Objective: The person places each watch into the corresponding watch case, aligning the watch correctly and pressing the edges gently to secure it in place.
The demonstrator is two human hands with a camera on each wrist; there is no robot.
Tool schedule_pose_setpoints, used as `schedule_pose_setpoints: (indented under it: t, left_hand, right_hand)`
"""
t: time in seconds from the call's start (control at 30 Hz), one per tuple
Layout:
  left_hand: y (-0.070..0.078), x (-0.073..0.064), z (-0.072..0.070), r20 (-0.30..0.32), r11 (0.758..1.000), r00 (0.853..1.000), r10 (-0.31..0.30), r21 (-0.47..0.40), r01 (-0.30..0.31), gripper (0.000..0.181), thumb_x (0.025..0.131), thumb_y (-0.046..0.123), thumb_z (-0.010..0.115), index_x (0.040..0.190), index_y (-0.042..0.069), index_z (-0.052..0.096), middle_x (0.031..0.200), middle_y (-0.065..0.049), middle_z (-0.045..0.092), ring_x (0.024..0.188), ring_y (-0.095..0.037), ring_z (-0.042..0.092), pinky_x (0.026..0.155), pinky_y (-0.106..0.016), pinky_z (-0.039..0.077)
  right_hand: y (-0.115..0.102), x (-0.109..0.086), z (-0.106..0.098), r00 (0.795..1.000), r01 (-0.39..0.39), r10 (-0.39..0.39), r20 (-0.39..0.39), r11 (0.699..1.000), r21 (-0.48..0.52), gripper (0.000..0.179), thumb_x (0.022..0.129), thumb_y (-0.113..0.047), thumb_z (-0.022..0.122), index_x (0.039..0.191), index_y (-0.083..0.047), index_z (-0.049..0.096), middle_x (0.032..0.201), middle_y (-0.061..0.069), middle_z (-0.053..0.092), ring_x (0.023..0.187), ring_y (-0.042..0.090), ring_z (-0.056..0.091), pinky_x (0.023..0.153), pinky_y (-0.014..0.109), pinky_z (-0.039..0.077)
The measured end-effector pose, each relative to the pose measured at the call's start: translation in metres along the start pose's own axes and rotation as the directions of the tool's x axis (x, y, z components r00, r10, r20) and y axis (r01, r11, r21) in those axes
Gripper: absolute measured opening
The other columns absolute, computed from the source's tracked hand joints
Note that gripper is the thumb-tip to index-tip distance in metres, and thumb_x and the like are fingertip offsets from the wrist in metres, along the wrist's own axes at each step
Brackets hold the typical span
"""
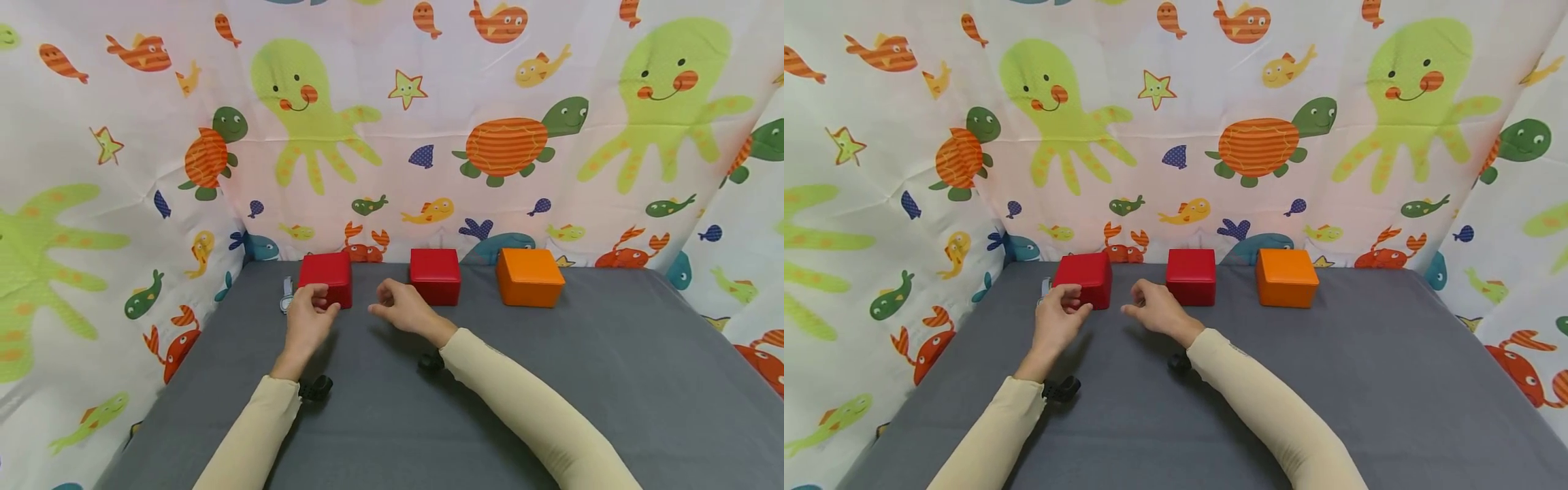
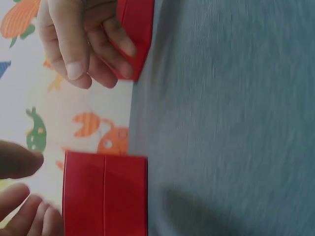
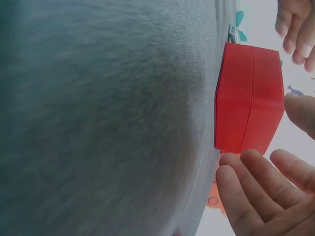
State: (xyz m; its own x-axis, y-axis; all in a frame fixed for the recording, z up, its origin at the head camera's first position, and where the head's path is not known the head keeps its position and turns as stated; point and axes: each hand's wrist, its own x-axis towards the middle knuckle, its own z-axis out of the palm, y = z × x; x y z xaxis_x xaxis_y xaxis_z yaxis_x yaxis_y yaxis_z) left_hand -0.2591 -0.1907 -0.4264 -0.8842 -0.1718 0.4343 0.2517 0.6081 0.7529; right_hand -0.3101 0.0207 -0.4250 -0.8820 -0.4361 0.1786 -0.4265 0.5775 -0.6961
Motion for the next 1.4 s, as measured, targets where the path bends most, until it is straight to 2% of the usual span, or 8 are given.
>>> schedule_pose_setpoints:
  t: [0.1, 0.17, 0.33, 0.57, 0.83, 1.1, 1.4]
  left_hand:
    - [-0.003, 0.003, -0.006, -0.062, 0.998, 0.998, -0.018, 0.053, 0.021, 0.045, 0.079, 0.010, 0.077, 0.118, -0.001, 0.058, 0.110, -0.017, 0.053, 0.094, -0.030, 0.053, 0.078, -0.043, 0.052]
    - [-0.006, 0.006, -0.008, -0.077, 0.995, 0.996, -0.049, 0.088, 0.056, 0.052, 0.078, 0.010, 0.076, 0.124, -0.002, 0.055, 0.115, -0.018, 0.049, 0.100, -0.032, 0.049, 0.082, -0.045, 0.050]
    - [-0.014, 0.014, -0.010, -0.055, 0.979, 0.990, -0.130, 0.149, 0.137, 0.068, 0.077, 0.010, 0.077, 0.135, -0.004, 0.045, 0.126, -0.021, 0.043, 0.114, -0.035, 0.043, 0.093, -0.050, 0.046]
    - [-0.021, 0.023, -0.009, -0.032, 0.965, 0.977, -0.211, 0.150, 0.213, 0.065, 0.079, 0.010, 0.074, 0.135, -0.004, 0.044, 0.125, -0.022, 0.046, 0.113, -0.036, 0.044, 0.094, -0.053, 0.044]
    - [-0.028, 0.034, -0.010, -0.006, 0.963, 0.974, -0.225, 0.151, 0.223, 0.058, 0.082, 0.014, 0.072, 0.132, -0.004, 0.048, 0.123, -0.024, 0.055, 0.110, -0.039, 0.052, 0.093, -0.054, 0.044]
    - [-0.032, 0.041, -0.010, 0.006, 0.960, 0.967, -0.256, 0.122, 0.253, 0.055, 0.084, 0.014, 0.070, 0.131, -0.003, 0.047, 0.124, -0.023, 0.055, 0.111, -0.039, 0.052, 0.093, -0.054, 0.045]
    - [-0.030, 0.040, -0.006, -0.026, 0.955, 0.960, -0.278, 0.097, 0.280, 0.048, 0.086, 0.013, 0.069, 0.127, -0.002, 0.049, 0.118, -0.021, 0.059, 0.105, -0.036, 0.057, 0.088, -0.050, 0.049]
  right_hand:
    - [-0.004, 0.008, 0.004, 1.000, -0.026, 0.026, 0.018, 1.000, 0.003, 0.045, 0.086, -0.034, 0.072, 0.119, -0.009, 0.055, 0.115, 0.008, 0.063, 0.097, 0.019, 0.061, 0.085, 0.035, 0.053]
    - [-0.006, 0.014, 0.007, 0.999, -0.042, 0.042, 0.028, 0.999, 0.009, 0.051, 0.086, -0.035, 0.071, 0.125, -0.009, 0.053, 0.121, 0.010, 0.061, 0.102, 0.020, 0.061, 0.086, 0.036, 0.052]
    - [-0.010, 0.028, 0.016, 0.996, -0.071, 0.069, 0.053, 0.997, 0.024, 0.063, 0.086, -0.037, 0.070, 0.137, -0.008, 0.045, 0.131, 0.010, 0.056, 0.109, 0.023, 0.060, 0.088, 0.038, 0.052]
    - [-0.016, 0.036, 0.025, 0.993, -0.096, 0.092, 0.071, 0.994, 0.053, 0.069, 0.087, -0.037, 0.070, 0.140, -0.005, 0.041, 0.134, 0.011, 0.055, 0.111, 0.025, 0.060, 0.089, 0.038, 0.052]
    - [-0.021, 0.042, 0.033, 0.994, -0.100, 0.097, 0.060, 0.994, 0.049, 0.067, 0.089, -0.037, 0.066, 0.140, -0.003, 0.041, 0.133, 0.013, 0.055, 0.112, 0.024, 0.059, 0.091, 0.038, 0.051]
    - [-0.024, 0.049, 0.040, 0.994, -0.095, 0.090, 0.064, 0.992, 0.085, 0.061, 0.089, -0.034, 0.068, 0.137, -0.003, 0.045, 0.131, 0.013, 0.057, 0.112, 0.023, 0.059, 0.087, 0.035, 0.052]
    - [-0.025, 0.050, 0.042, 0.997, -0.067, 0.070, -0.037, 0.996, 0.065, 0.049, 0.093, -0.028, 0.064, 0.132, -0.003, 0.052, 0.122, 0.009, 0.063, 0.104, 0.020, 0.062, 0.082, 0.032, 0.054]
